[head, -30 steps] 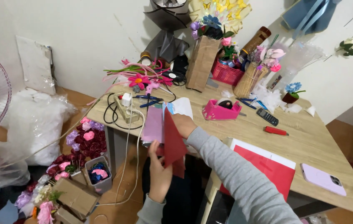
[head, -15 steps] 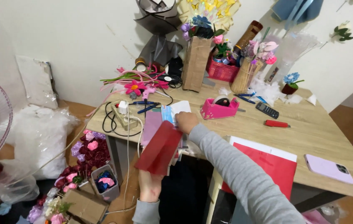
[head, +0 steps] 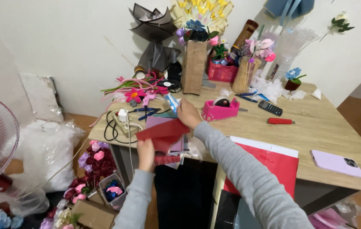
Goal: The person sits on the floor and wraps a book with red and light blue paper. They smooth the paper over the book's surface, fold the edges, and press down to secure the wrapping. The person also handles a small piece of white cotton-like material.
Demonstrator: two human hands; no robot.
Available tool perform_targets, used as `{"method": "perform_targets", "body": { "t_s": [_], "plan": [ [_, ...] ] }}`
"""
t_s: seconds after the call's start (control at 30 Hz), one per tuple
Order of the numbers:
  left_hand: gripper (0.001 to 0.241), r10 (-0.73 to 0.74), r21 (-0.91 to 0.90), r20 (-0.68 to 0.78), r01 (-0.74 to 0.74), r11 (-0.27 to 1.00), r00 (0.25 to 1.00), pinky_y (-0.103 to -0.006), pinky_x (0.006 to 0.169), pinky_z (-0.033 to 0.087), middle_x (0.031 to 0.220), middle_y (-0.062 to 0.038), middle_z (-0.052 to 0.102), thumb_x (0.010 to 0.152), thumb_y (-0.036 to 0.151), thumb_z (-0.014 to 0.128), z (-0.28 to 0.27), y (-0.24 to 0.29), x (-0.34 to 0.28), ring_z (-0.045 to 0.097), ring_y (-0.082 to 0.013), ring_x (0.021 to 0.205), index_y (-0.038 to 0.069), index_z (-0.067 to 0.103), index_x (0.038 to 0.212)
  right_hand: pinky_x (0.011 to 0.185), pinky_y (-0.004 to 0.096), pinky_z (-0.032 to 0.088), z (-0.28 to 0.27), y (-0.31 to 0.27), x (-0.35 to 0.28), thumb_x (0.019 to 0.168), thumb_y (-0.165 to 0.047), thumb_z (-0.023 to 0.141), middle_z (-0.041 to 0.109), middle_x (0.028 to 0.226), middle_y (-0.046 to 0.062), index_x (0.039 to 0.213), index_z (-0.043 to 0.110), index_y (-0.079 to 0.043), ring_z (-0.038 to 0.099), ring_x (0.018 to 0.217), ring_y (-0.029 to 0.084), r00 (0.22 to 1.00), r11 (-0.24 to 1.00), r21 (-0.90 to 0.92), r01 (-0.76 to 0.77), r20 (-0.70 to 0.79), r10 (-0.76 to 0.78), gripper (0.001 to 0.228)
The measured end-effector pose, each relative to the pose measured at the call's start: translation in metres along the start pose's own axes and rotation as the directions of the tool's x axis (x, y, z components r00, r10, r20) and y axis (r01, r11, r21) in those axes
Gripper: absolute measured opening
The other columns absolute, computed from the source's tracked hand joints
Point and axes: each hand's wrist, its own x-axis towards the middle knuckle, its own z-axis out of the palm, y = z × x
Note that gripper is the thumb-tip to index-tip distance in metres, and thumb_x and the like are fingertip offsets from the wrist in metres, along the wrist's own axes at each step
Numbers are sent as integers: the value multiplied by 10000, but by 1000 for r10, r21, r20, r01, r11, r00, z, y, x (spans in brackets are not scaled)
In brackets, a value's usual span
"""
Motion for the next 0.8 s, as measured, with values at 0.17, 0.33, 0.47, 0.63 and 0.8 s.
{"method": "perform_targets", "body": {
  "t_s": [0.17,0.33,0.47,0.63,0.8],
  "plan": [
    [341,127,299,-97,-93,950,987,-606,942,502,1067,-299,701,1062,284,529,5,7,39,637,-504,1087,-15,660,1160,929,553,544,16,30,19,1016,-264,522,696,1080,268,1093,585,-52,668,1120,473,998,998,61,-11,-56,15,233],
    [182,63,656,-102,19,754,993,-497,794,619,952,-229,745,1009,210,557,-5,5,32,746,-397,927,68,562,1122,919,573,534,-8,2,-7,1026,-279,519,692,1077,264,1119,570,-55,660,1120,482,990,986,159,-55,-117,74,248],
    [264,15,667,-143,85,740,990,-498,737,627,940,-263,727,978,123,581,-10,-10,41,746,-412,893,14,466,1190,895,561,556,-17,-9,-9,1036,-262,479,689,1044,234,1097,528,-89,690,1053,460,987,999,32,10,-158,-5,190],
    [266,-55,591,-150,134,796,987,-519,748,628,978,-266,719,1000,165,553,-4,-34,44,742,-433,901,21,462,1204,791,569,594,16,-13,-16,1010,-263,496,689,1003,187,1099,550,-123,735,912,447,978,934,-306,186,-37,-207,175],
    [485,-249,538,48,185,822,967,-434,661,641,837,-197,746,1049,401,356,-6,35,-11,753,-270,621,26,561,1279,624,539,614,117,58,14,937,-132,577,669,957,133,1113,624,-81,752,781,395,949,783,-550,290,60,-310,189]
  ]
}}
